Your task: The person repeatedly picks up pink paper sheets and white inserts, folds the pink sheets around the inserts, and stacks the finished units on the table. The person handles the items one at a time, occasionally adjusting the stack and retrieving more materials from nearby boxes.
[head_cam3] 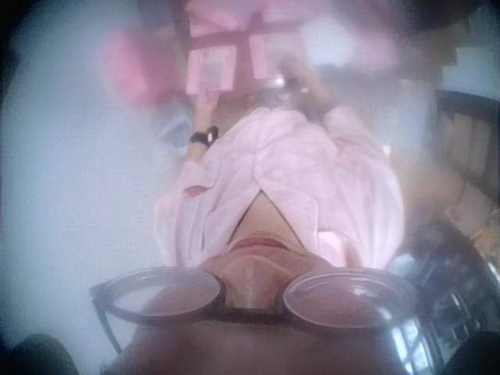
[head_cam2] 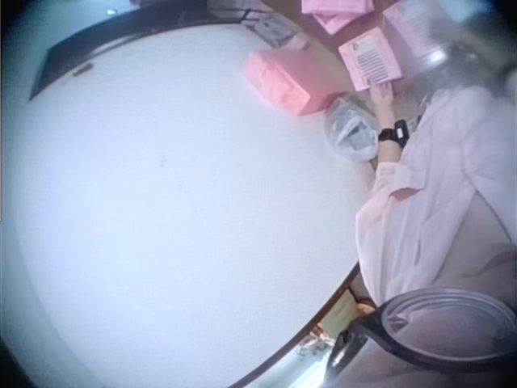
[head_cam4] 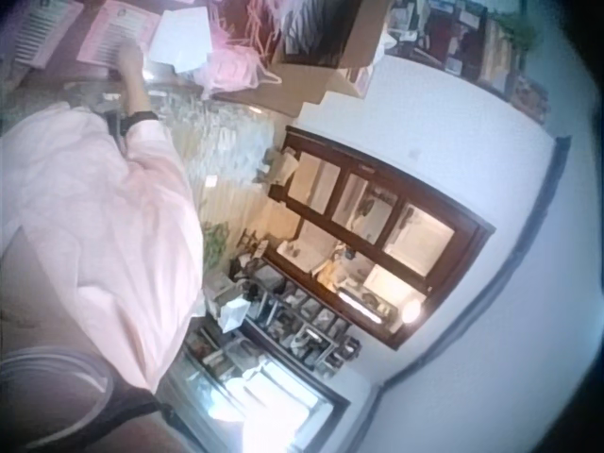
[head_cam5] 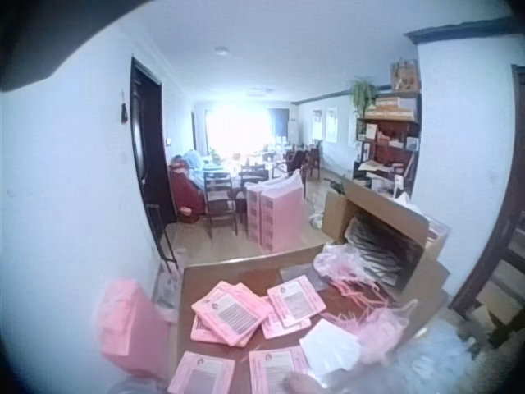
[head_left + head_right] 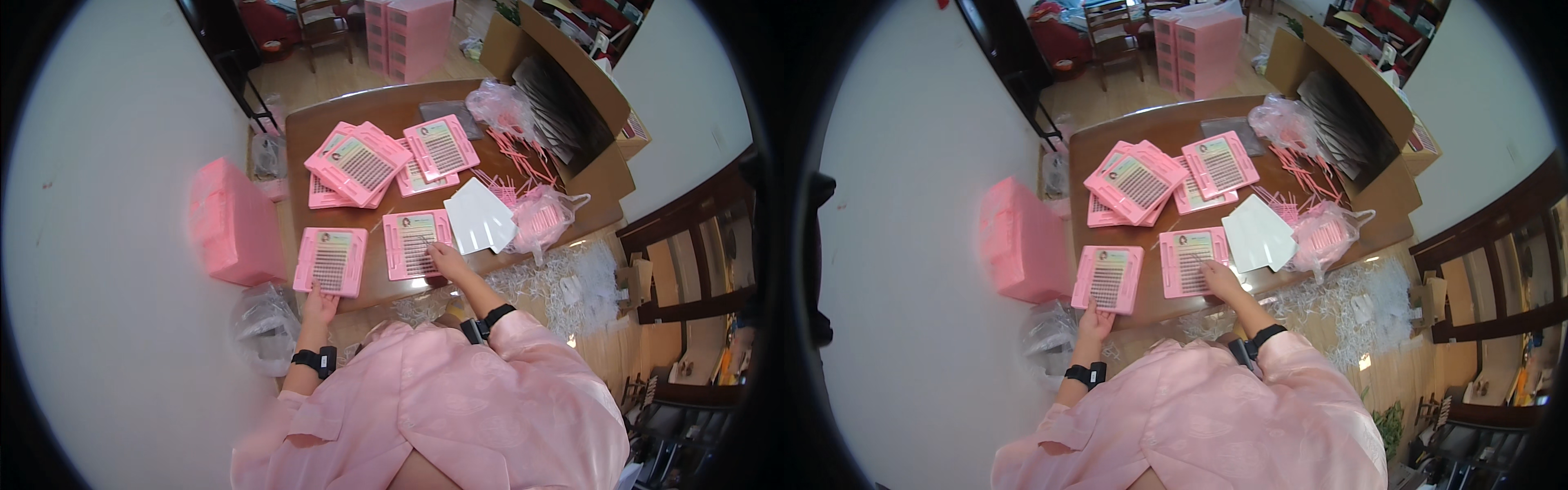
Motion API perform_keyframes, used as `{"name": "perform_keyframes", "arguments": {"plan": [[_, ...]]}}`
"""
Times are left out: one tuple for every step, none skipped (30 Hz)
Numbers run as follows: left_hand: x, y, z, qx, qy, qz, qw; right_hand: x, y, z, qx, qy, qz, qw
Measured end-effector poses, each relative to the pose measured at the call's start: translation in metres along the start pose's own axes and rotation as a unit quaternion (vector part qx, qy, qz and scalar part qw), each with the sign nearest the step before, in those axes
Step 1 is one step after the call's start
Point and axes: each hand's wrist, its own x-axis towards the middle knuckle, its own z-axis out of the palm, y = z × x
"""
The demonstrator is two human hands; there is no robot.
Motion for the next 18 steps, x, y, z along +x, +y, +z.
{"name": "perform_keyframes", "arguments": {"plan": [[0.001,0.000,0.001,0.046,0.025,-0.062,0.997,-0.005,0.020,-0.012,-0.011,0.029,-0.023,0.999],[0.002,-0.001,0.004,0.089,0.043,-0.120,0.988,-0.009,0.039,-0.026,-0.024,0.057,-0.046,0.997],[0.002,-0.006,0.009,0.171,0.057,-0.112,0.977,-0.012,0.056,-0.041,0.001,0.040,0.004,0.999],[0.002,-0.008,0.013,0.226,0.068,-0.106,0.966,-0.015,0.071,-0.057,0.027,0.022,0.053,0.998],[0.002,-0.008,0.016,0.274,0.077,-0.101,0.953,-0.016,0.081,-0.071,0.047,0.008,0.124,0.991],[0.002,-0.009,0.020,0.320,0.085,-0.094,0.939,-0.016,0.088,-0.083,-0.031,0.050,0.100,0.993],[0.000,-0.012,0.024,0.351,0.106,-0.078,0.927,-0.015,0.092,-0.097,-0.114,0.095,0.098,0.984],[-0.003,-0.014,0.027,0.346,0.129,-0.080,0.926,-0.014,0.093,-0.110,-0.200,0.134,0.120,0.963],[-0.006,-0.016,0.030,0.355,0.150,-0.077,0.920,-0.013,0.092,-0.125,-0.160,0.120,0.138,0.970],[-0.009,-0.018,0.033,0.372,0.172,-0.074,0.909,-0.011,0.088,-0.133,-0.158,0.127,0.141,0.969],[-0.015,-0.020,0.035,0.376,0.184,-0.075,0.905,-0.008,0.084,-0.140,-0.156,0.135,0.140,0.969],[-0.021,-0.022,0.038,0.387,0.198,-0.074,0.898,-0.001,0.080,-0.145,-0.151,0.140,0.127,0.970],[-0.026,-0.026,0.041,0.400,0.219,-0.072,0.887,0.005,0.077,-0.150,-0.145,0.116,0.143,0.972],[-0.033,-0.031,0.043,0.393,0.231,-0.064,0.888,0.010,0.076,-0.154,-0.135,0.098,0.140,0.976],[-0.043,-0.037,0.043,0.386,0.252,-0.053,0.886,0.016,0.076,-0.156,-0.125,0.074,0.128,0.981],[-0.054,-0.043,0.042,0.377,0.280,-0.044,0.882,0.023,0.076,-0.155,-0.115,0.045,0.105,0.987],[-0.064,-0.048,0.040,0.354,0.266,-0.041,0.896,0.030,0.079,-0.153,-0.108,0.007,0.094,0.990],[-0.073,-0.051,0.039,0.329,0.261,-0.038,0.907,0.035,0.082,-0.151,-0.099,-0.009,0.073,0.992]]}}
